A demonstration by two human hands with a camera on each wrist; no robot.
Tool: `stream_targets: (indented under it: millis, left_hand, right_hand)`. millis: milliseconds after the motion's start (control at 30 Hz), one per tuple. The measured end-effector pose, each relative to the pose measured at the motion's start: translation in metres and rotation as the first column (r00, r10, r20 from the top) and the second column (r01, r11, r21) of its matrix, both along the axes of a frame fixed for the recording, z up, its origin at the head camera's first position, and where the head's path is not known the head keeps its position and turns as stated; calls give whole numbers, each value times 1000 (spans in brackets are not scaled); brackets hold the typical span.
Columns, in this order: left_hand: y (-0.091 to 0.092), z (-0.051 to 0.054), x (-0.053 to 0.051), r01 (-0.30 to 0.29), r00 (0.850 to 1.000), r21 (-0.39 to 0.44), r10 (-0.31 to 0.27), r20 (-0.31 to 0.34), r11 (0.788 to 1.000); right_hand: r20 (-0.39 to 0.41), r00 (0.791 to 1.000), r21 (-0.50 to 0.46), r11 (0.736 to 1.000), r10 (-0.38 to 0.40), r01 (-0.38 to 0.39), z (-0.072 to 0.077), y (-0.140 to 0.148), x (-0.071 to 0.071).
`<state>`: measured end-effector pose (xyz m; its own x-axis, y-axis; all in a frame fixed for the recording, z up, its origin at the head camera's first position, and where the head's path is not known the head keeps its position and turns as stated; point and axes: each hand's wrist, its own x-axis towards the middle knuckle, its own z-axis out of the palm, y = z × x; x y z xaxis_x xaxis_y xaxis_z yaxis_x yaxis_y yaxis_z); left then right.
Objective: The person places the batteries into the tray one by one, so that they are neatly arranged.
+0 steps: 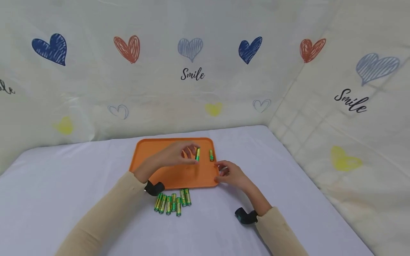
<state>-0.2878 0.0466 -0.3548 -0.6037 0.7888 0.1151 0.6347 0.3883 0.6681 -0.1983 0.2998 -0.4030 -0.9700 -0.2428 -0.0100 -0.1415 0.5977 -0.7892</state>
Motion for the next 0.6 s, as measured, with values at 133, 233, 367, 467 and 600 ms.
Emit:
stream_targets:
  millis: [133,233,367,467,600]
  left_hand:
    - [5,-4,-6,-15,1000,-23,15,13,1000]
    - [11,-8,-9,-30,999,-16,31,30,999]
    - [20,-12,-16,-14,998,31,13,59,999]
    - [26,-14,-20,3,997,51,-7,72,999]
    - [32,-17,-23,12,997,24,-13,70,1000]
  right_hand:
    - [10,1000,-3,1000,-10,10,-1,-1,-1]
    - [8,1000,-2,1000,-4,4,0,0,-1]
    - [2,1000,-11,1000,4,-4,1,1,0]
    - [1,1000,-25,1000,8,-8,1,1,1]
    - [4,1000,-36,999,16,-16,0,0,0]
